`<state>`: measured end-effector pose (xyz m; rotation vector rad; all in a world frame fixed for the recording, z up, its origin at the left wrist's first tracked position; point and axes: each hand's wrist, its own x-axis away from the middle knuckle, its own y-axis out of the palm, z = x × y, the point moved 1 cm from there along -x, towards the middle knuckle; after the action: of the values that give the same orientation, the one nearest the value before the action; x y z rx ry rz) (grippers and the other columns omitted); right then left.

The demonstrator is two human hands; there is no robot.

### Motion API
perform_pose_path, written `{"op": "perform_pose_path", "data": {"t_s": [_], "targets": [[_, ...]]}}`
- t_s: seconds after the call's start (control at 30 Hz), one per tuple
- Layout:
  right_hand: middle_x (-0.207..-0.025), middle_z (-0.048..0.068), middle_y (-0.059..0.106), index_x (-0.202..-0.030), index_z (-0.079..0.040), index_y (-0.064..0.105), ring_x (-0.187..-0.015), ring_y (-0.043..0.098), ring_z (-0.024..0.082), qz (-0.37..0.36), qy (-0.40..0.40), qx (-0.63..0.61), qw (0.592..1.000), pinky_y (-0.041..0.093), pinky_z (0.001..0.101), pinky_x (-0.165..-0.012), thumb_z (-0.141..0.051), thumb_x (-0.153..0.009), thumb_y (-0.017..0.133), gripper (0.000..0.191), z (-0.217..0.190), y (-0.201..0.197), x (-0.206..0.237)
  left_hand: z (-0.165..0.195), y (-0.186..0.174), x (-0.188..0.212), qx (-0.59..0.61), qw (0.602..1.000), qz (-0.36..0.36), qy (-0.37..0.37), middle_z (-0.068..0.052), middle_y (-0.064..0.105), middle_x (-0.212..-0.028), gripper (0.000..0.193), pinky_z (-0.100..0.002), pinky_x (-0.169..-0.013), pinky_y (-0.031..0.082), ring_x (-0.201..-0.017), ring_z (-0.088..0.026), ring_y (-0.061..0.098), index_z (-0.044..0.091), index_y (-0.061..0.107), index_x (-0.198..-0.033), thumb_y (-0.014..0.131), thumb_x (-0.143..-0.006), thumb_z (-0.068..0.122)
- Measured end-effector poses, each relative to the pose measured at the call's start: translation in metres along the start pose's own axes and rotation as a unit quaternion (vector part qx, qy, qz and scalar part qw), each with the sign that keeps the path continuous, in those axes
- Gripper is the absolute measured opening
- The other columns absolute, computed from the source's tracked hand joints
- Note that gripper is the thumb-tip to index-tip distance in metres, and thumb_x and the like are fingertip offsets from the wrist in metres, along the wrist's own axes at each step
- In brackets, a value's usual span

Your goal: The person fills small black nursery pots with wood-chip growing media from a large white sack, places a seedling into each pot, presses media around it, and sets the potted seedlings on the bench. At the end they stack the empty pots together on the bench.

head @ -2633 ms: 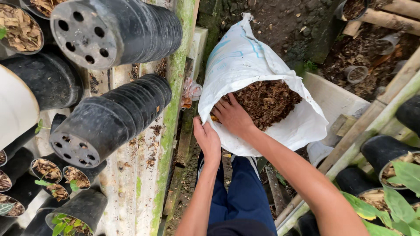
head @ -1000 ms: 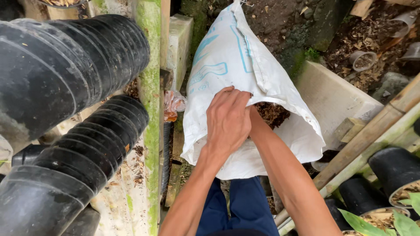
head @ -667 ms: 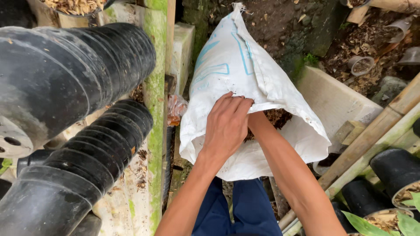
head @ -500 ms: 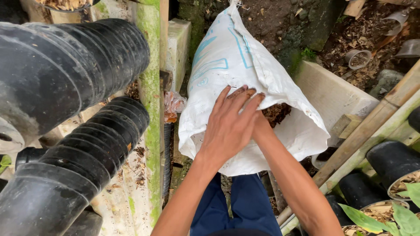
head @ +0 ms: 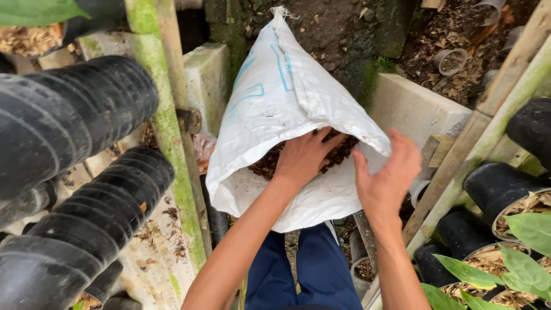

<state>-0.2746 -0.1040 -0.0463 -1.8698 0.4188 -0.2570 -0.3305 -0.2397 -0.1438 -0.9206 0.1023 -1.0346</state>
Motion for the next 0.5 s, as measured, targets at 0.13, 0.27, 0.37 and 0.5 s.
{"op": "perform_pose_path", "data": {"t_s": [0.13,0.27,0.37,0.5], "targets": [[-0.101,0.019,0.064,-0.111,-0.001,0.065,-0.097,0.062,0.033,-0.025,0.097,-0.092,0.991,0.05,0.0393,-0.085,0.007,-0.095,0.064,0.018,0.017,0.038,0.009,-0.005,0.044,-0.043,-0.067,0.963,-0.253,-0.063,-0.008,0.052,-0.153,0.064,-0.044,-0.11,0.047,-0.131,-0.028,0.057,0.024,0.053,-0.153,0.068,-0.092,0.012],[-0.08,0.018,0.064,-0.107,0.004,0.062,-0.065,0.062,0.024,-0.065,0.203,-0.235,0.948,0.048,0.0341,-0.061,0.002,-0.099,0.058,0.009,0.023,0.054,0.02,-0.005,0.055,-0.077,-0.138,0.942,-0.288,-0.104,-0.007,0.048,-0.156,0.064,-0.046,-0.112,0.043,-0.135,-0.028,0.051,0.025,0.05,-0.154,0.067,-0.093,0.016],[-0.068,0.017,0.058,-0.104,0.004,0.062,-0.055,0.056,0.022,-0.084,0.222,-0.267,0.934,0.043,0.0346,-0.055,0.002,-0.1,0.056,0.007,0.022,0.053,0.021,-0.01,0.053,-0.097,-0.166,0.939,-0.274,-0.121,-0.007,0.045,-0.157,0.064,-0.048,-0.113,0.04,-0.138,-0.028,0.047,0.026,0.048,-0.154,0.066,-0.093,0.02],[-0.068,0.015,0.059,-0.103,0.004,0.062,-0.054,0.055,0.02,-0.089,0.226,-0.286,0.927,0.043,0.0334,-0.055,0.0,-0.101,0.057,0.006,0.017,0.048,0.022,-0.017,0.058,-0.112,-0.176,0.938,-0.272,-0.122,-0.006,0.041,-0.16,0.065,-0.051,-0.115,0.036,-0.141,-0.028,0.042,0.027,0.045,-0.155,0.064,-0.094,0.025]]}}
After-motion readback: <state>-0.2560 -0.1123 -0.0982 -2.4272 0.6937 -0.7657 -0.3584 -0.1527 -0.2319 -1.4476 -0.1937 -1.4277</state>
